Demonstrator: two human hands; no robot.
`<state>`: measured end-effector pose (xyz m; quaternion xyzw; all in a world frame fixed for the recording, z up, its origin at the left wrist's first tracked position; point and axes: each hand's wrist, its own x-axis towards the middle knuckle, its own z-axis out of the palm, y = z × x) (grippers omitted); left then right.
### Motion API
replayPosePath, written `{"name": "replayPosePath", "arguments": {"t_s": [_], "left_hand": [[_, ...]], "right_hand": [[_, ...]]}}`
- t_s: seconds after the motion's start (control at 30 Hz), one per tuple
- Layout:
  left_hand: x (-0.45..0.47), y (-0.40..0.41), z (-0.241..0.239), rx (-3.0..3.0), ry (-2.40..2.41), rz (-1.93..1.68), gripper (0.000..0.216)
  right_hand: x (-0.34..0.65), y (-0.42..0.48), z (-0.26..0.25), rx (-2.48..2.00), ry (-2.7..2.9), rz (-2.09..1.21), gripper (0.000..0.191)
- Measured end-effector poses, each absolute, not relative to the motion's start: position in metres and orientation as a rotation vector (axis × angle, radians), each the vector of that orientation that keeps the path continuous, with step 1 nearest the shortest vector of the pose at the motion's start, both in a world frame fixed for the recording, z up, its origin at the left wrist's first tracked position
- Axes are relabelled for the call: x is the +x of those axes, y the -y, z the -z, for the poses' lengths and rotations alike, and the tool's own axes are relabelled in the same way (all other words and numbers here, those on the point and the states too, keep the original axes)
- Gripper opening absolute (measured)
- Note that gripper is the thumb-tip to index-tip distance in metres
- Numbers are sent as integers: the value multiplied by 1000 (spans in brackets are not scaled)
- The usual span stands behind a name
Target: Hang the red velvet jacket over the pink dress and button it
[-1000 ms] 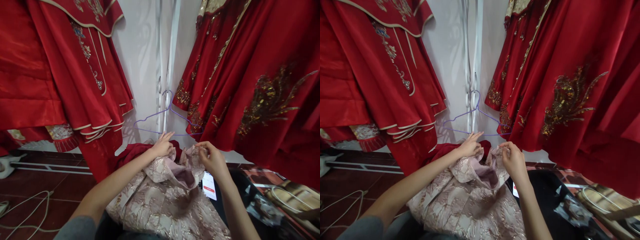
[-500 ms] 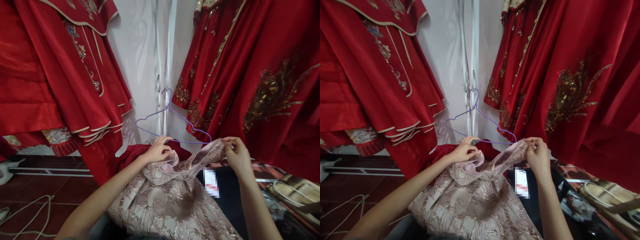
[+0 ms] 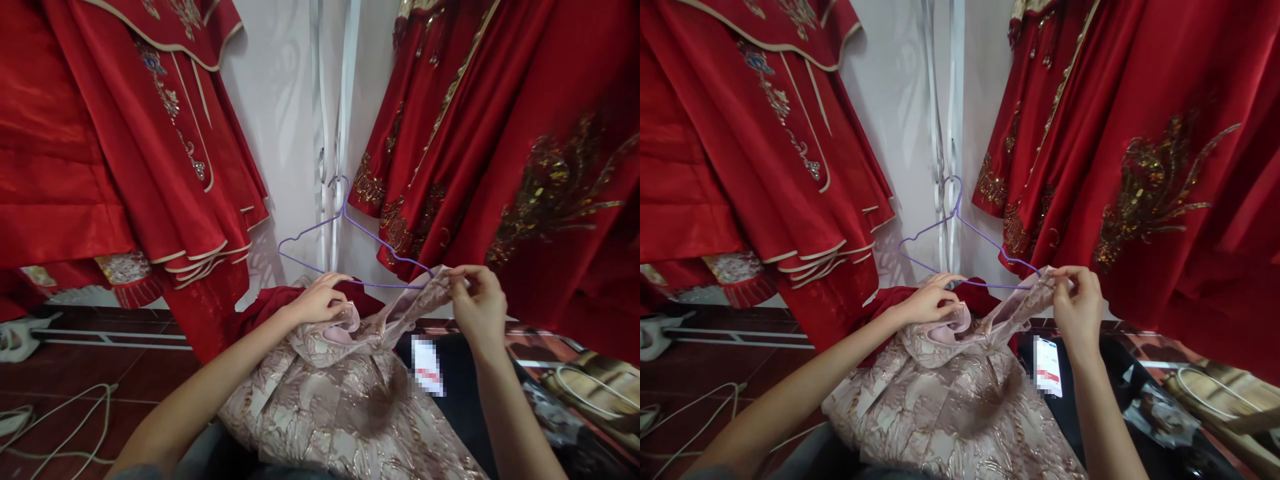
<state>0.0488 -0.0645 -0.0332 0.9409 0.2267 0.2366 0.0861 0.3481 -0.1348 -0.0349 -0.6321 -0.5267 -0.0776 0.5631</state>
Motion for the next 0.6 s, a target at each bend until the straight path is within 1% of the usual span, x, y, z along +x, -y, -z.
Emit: {"name": "replayPosePath", "arguments": {"t_s": [0.13,0.27,0.43,0.6], "left_hand": [[53,61,26,2737,-661,-692,27],[58,56,24,2629,-649,-702,28],[58,55,26,2517,-622,-753,31],[42,48,14,2577,-793,-774,32]], "right_hand": [[319,117,3,-1341,1233,40,15],[295,93,-16,-1272,1374,34,15],[286,82,-5,-1464,1504,95,26],[290,81,4,-1498,1598,240,32]]}}
